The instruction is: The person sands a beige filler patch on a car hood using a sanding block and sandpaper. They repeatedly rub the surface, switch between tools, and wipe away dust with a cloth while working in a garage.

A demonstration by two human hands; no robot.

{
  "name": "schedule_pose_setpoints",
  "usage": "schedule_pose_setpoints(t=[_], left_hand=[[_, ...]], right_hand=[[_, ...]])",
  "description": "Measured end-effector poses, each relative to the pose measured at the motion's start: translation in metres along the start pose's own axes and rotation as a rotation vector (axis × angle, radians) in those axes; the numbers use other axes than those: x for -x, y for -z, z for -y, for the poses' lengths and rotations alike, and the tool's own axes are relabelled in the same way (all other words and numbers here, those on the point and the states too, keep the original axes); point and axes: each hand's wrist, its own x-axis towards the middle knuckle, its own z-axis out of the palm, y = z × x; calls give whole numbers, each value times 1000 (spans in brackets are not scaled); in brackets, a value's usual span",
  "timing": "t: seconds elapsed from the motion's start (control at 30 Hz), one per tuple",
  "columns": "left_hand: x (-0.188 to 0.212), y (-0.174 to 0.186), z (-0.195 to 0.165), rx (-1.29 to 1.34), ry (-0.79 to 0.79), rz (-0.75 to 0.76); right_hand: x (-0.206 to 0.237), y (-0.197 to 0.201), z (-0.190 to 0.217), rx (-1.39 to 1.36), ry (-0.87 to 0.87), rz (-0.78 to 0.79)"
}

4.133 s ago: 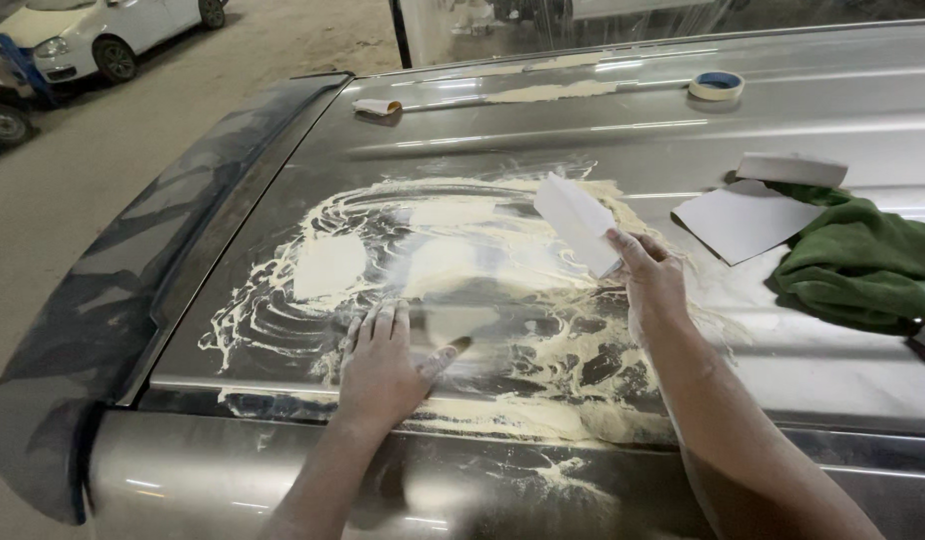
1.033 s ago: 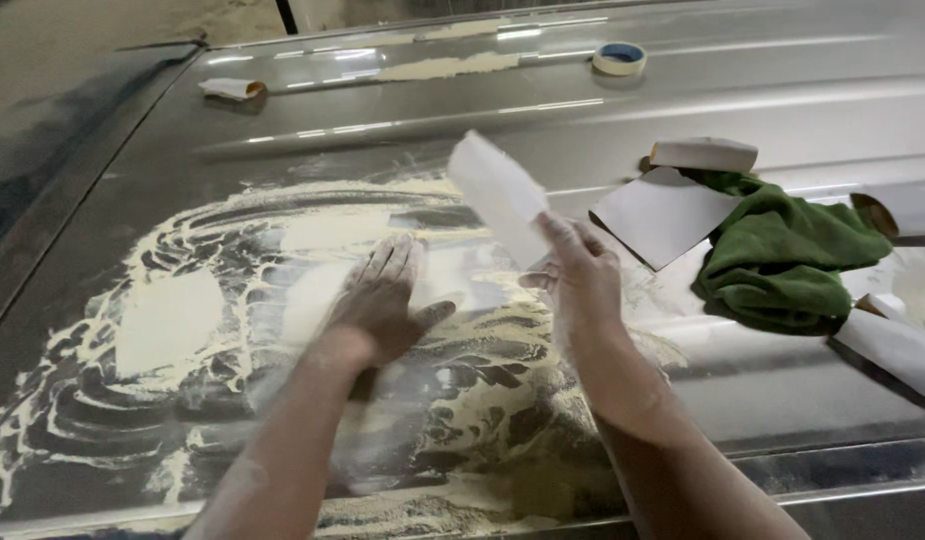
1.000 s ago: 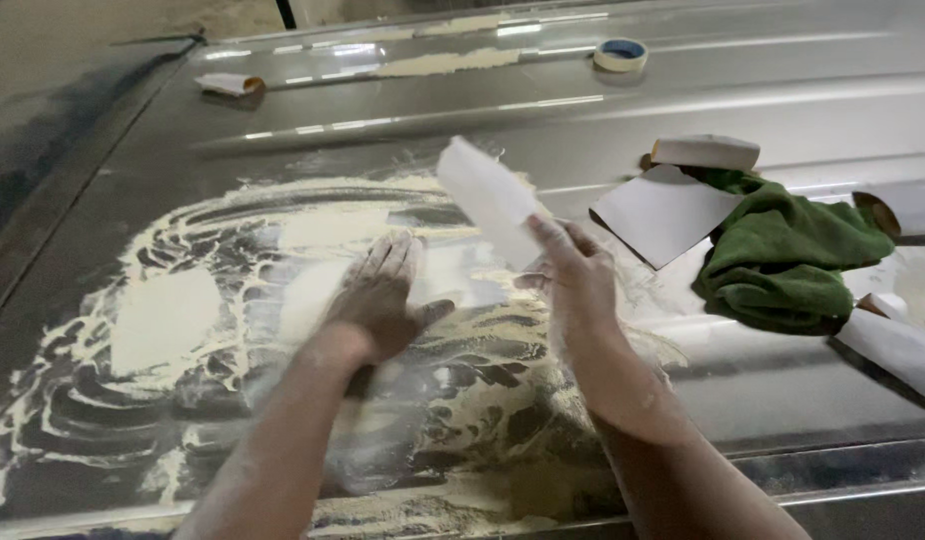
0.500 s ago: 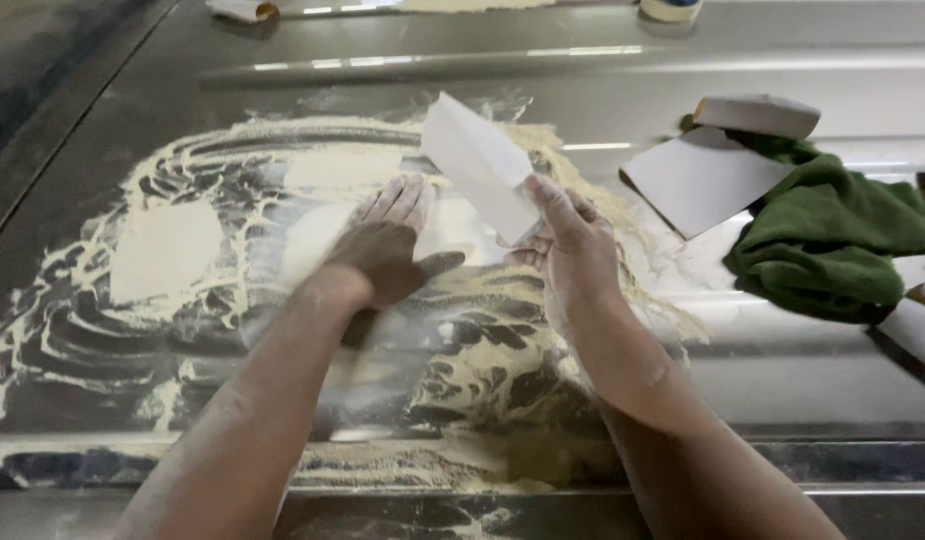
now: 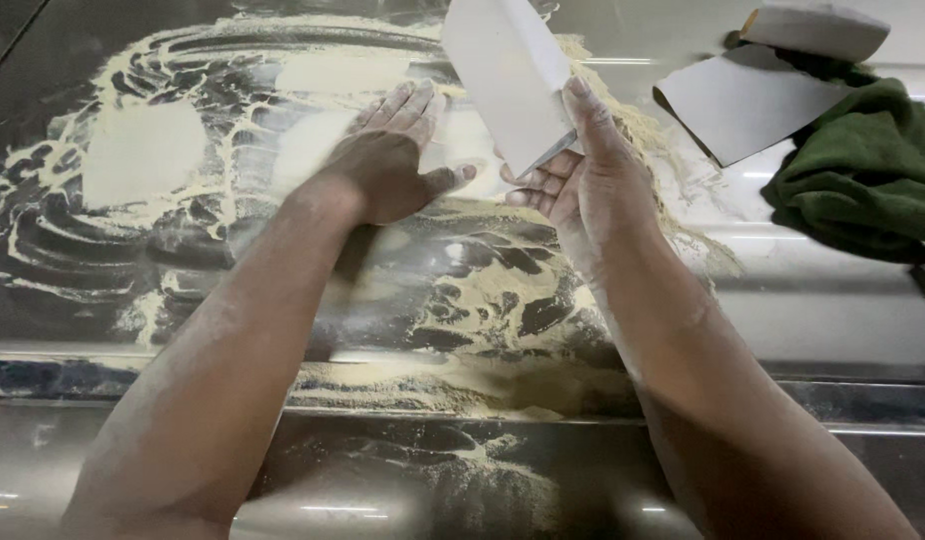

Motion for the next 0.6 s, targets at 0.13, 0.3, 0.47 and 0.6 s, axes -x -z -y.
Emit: schedule_pose_setpoints(t=[0.13,0.3,0.47,0.6], left_hand=[[5,5,-3,-15,-32,5],[5,4,2,230,159,309],[-9,-6,17,5,-92,-25],[-16,-11,26,28,-75,4]], right_hand=[[-2,0,-3,1,1,-19],[-7,-4,-6,-1,-44,-74],[-13,-10,-9,54,-7,-82],[-21,-18,-5,101,13,-153]])
